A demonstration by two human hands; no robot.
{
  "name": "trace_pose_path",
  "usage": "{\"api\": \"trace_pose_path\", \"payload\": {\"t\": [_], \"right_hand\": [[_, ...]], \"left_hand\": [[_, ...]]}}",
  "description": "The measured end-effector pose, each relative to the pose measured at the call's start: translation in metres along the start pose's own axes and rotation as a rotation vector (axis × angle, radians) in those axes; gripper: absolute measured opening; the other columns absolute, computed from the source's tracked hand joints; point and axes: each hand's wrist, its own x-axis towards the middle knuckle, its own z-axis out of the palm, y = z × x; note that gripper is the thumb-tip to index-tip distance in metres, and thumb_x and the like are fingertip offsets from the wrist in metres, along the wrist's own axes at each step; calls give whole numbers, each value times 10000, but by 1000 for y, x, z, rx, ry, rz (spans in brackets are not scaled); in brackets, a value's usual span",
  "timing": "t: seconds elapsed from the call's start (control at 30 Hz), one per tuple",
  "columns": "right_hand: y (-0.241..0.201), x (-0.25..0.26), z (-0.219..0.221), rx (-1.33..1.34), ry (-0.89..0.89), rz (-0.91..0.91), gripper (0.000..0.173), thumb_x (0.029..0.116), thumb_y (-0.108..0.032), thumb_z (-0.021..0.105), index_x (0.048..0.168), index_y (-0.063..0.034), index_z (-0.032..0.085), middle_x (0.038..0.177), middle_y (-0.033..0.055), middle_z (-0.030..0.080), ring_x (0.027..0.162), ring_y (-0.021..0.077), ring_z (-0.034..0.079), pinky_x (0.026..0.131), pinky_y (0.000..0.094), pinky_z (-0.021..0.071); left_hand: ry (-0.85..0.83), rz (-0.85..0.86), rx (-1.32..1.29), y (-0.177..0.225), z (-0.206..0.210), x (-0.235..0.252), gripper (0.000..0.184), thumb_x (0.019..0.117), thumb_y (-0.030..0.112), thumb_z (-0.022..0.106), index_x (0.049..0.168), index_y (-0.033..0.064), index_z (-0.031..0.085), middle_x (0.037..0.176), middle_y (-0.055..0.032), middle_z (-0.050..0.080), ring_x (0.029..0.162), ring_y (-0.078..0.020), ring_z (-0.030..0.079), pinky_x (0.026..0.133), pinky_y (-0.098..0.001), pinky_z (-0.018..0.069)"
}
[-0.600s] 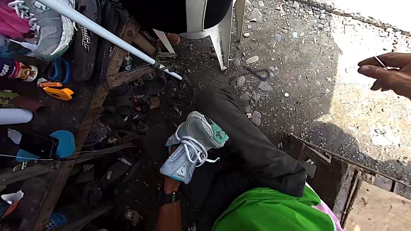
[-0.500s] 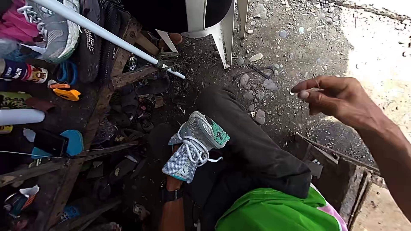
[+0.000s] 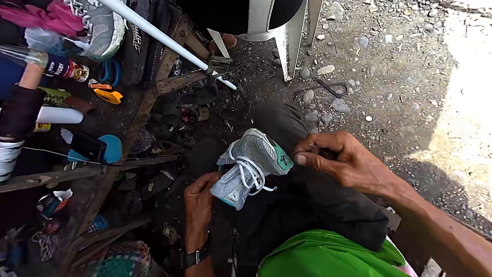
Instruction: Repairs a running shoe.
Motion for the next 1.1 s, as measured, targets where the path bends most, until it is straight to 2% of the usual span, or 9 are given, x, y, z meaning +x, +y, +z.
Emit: {"api": "trace_pose_path", "payload": {"t": [0.1, 0.33, 0.47, 0.57, 0.67, 0.73, 0.83, 0.87, 1.1], "right_hand": [[4, -2, -6, 18, -22, 2, 185, 1018, -255, 637, 1016, -93, 728, 744, -98, 617, 591, -49, 498, 505, 122, 397], [7, 4, -19, 3, -30, 16, 164, 999, -338, 662, 1046, -198, 732, 716, -128, 628, 516, -37, 497, 445, 133, 407], [3, 9, -17, -1, -52, 24, 149, 1005, -335, 662, 1058, -213, 728, 716, -134, 630, 513, -45, 499, 447, 119, 409], [-3, 9, -14, 24, -63, 47, 164, 1015, -301, 652, 1063, -164, 728, 743, -119, 635, 533, -40, 502, 461, 122, 410], [-9, 9, -7, 71, -76, 44, 181, 1028, -244, 637, 1105, -103, 720, 767, -117, 646, 566, -56, 513, 492, 118, 424], [-11, 9, -1, 75, -60, 32, 185, 1031, -208, 627, 1112, -65, 712, 765, -112, 634, 575, -62, 503, 497, 117, 418], [-10, 6, 8, 79, -35, 8, 184, 1027, -179, 624, 1094, -32, 711, 770, -93, 633, 594, -62, 503, 516, 115, 420], [-10, 5, 11, 82, -22, 2, 185, 1025, -175, 623, 1093, -27, 712, 781, -86, 636, 604, -61, 507, 527, 118, 425], [-7, -2, 27, 109, 80, -51, 176, 1020, -150, 626, 1074, -7, 713, 790, -67, 633, 622, -62, 490, 539, 111, 404]], "left_hand": [[363, -309, -122, -42, -61, -8, 150, 1008, 167, 606, 972, 107, 738, 761, 62, 686, 588, -13, 578, 562, -174, 508], [719, -619, -169, -129, -119, -5, 137, 1038, 160, 575, 1053, 47, 652, 746, 1, 615, 561, -59, 542, 522, -193, 480], [392, -422, 477, -89, -87, -7, 426, 991, 225, 646, 1341, -16, 614, 1379, -224, 582, 1189, -306, 622, 994, -486, 523], [225, 79, 274, -24, -18, -11, 234, 995, 211, 650, 1116, 32, 741, 1199, -115, 697, 1094, -189, 671, 929, -354, 572], [-82, 306, -37, 0, 37, -7, 221, 982, 216, 668, 1194, 191, 722, 1222, 90, 713, 1136, -36, 657, 1009, -269, 550], [-139, 306, -64, -7, 53, 2, 296, 943, 285, 721, 1228, 207, 701, 1197, 146, 712, 1122, 46, 635, 1013, -208, 527], [-147, 343, -56, -28, 55, 10, 283, 934, 159, 690, 1117, -56, 681, 1065, 8, 723, 1030, 64, 629, 935, -134, 497], [-207, 139, -39, -12, 49, 8, 271, 951, 87, 642, 1165, -79, 638, 1088, 23, 697, 1041, 99, 600, 971, -110, 461], [-164, -156, -300, -34, 47, 15, 199, 1011, 31, 491, 1141, -50, 619, 1015, 23, 694, 951, 45, 632, 901, -141, 513]]}}
